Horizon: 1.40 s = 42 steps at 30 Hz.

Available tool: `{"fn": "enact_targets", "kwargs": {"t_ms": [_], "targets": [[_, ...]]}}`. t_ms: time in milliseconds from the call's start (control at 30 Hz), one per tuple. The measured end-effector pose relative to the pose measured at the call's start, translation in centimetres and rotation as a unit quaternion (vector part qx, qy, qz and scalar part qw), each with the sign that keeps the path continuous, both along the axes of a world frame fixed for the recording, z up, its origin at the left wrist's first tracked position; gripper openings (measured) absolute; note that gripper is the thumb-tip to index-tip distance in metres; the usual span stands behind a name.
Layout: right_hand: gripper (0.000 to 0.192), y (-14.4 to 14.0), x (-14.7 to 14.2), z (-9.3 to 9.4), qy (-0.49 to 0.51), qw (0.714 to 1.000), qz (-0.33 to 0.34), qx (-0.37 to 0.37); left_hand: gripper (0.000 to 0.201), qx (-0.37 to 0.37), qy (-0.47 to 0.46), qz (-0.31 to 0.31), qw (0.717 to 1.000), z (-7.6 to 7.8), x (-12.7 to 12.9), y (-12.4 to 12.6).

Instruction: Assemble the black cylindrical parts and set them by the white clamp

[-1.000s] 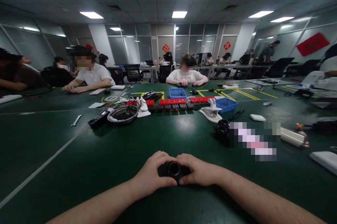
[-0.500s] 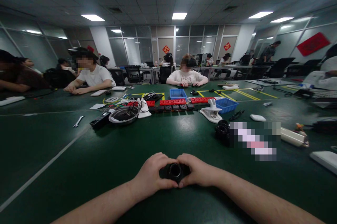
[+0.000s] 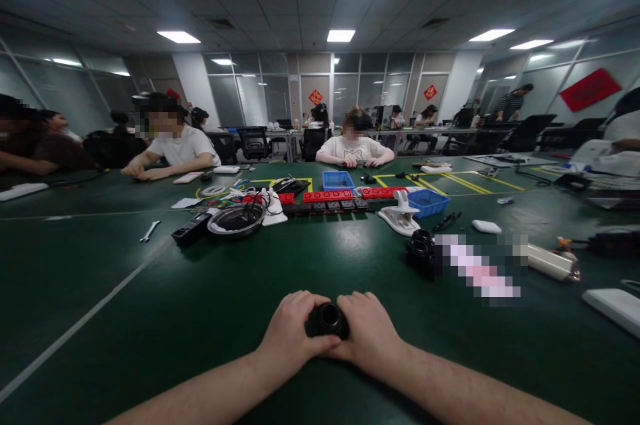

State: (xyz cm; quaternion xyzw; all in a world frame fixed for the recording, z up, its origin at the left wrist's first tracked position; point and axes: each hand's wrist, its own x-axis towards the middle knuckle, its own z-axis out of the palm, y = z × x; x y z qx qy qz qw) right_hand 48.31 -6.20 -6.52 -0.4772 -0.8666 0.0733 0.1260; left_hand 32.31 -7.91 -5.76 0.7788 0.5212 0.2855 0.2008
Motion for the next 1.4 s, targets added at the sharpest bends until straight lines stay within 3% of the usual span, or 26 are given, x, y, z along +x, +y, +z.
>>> {"fn": "enact_targets", "kwargs": {"t_ms": [100, 200, 467, 1067, 1233, 1400], "targets": [[0.055, 0.3, 0.6, 0.2, 0.051, 0.998, 0.037, -0.020, 0.039, -0.005, -0.017, -0.033, 0.999, -0.2, -0.3, 0.4], [0.061, 1.0, 1.5, 0.4, 0.116, 0.982, 0.125, -0.086, 0.040, -0.025, -0.037, -0.077, 0.996, -0.2, -0.6, 0.7], [0.030, 2.6, 2.4, 1.0, 0.114, 0.954, 0.222, -0.168, 0.040, -0.026, -0.073, -0.126, 0.989, -0.3, -1.0, 1.2], [0.030, 2.7, 2.3, 0.7, 0.121, 0.953, 0.219, -0.167, 0.040, -0.085, -0.052, -0.116, 0.988, -0.2, -1.0, 1.0], [0.037, 2.4, 2.1, 0.4, 0.116, 0.966, 0.152, -0.176, 0.040, -0.078, -0.067, -0.109, 0.989, 0.1, -0.7, 0.7], [0.043, 1.7, 1.4, 0.2, 0.086, 0.982, 0.095, -0.140, 0.039, -0.081, -0.073, -0.067, 0.992, -0.2, -0.1, 0.2]]}}
